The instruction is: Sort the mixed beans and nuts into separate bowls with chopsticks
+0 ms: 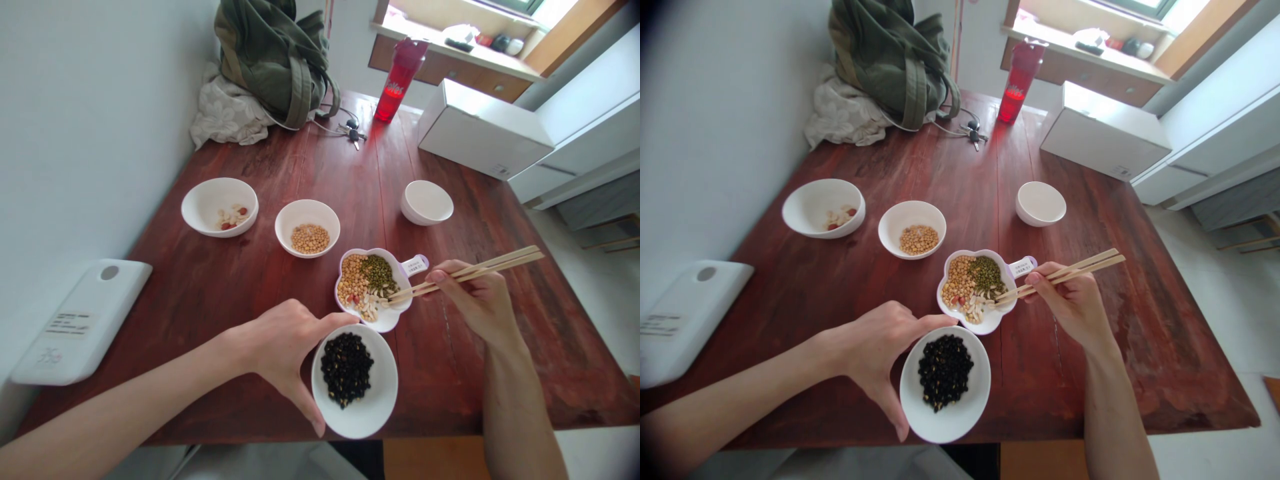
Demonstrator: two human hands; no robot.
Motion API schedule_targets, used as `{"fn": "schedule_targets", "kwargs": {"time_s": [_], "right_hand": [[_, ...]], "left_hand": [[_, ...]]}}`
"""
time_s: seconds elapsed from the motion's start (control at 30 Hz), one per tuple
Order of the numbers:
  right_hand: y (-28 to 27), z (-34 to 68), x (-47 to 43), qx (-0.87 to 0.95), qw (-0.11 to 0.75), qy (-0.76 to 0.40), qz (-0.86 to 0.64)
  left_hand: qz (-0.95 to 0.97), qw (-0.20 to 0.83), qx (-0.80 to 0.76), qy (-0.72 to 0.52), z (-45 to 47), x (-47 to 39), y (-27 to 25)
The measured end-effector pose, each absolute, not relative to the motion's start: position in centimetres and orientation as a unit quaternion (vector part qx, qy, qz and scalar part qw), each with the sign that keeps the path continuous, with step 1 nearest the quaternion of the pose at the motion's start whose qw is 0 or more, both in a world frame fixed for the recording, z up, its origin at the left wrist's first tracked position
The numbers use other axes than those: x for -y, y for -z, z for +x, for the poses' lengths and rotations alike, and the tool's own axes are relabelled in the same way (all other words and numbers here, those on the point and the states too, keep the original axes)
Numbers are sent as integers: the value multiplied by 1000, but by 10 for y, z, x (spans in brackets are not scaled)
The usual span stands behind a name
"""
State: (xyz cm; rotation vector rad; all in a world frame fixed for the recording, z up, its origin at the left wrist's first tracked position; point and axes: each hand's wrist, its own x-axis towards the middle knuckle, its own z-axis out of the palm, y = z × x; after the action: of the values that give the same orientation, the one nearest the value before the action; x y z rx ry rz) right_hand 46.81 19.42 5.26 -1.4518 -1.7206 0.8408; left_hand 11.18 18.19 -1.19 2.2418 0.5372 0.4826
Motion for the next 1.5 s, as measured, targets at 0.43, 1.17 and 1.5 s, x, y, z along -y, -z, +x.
{"fn": "schedule_targets", "kwargs": {"time_s": [0.43,1.17,1.5], "right_hand": [[-49,476,-193,649,382,-330,-570],[-51,486,-192,661,397,-264,-579],[-52,473,-193,677,368,-259,-583]], "left_hand": [[881,379,-218,-180,111,-182,10],[880,386,-213,-179,111,-182,11],[880,389,-219,-159,110,-183,10]]}}
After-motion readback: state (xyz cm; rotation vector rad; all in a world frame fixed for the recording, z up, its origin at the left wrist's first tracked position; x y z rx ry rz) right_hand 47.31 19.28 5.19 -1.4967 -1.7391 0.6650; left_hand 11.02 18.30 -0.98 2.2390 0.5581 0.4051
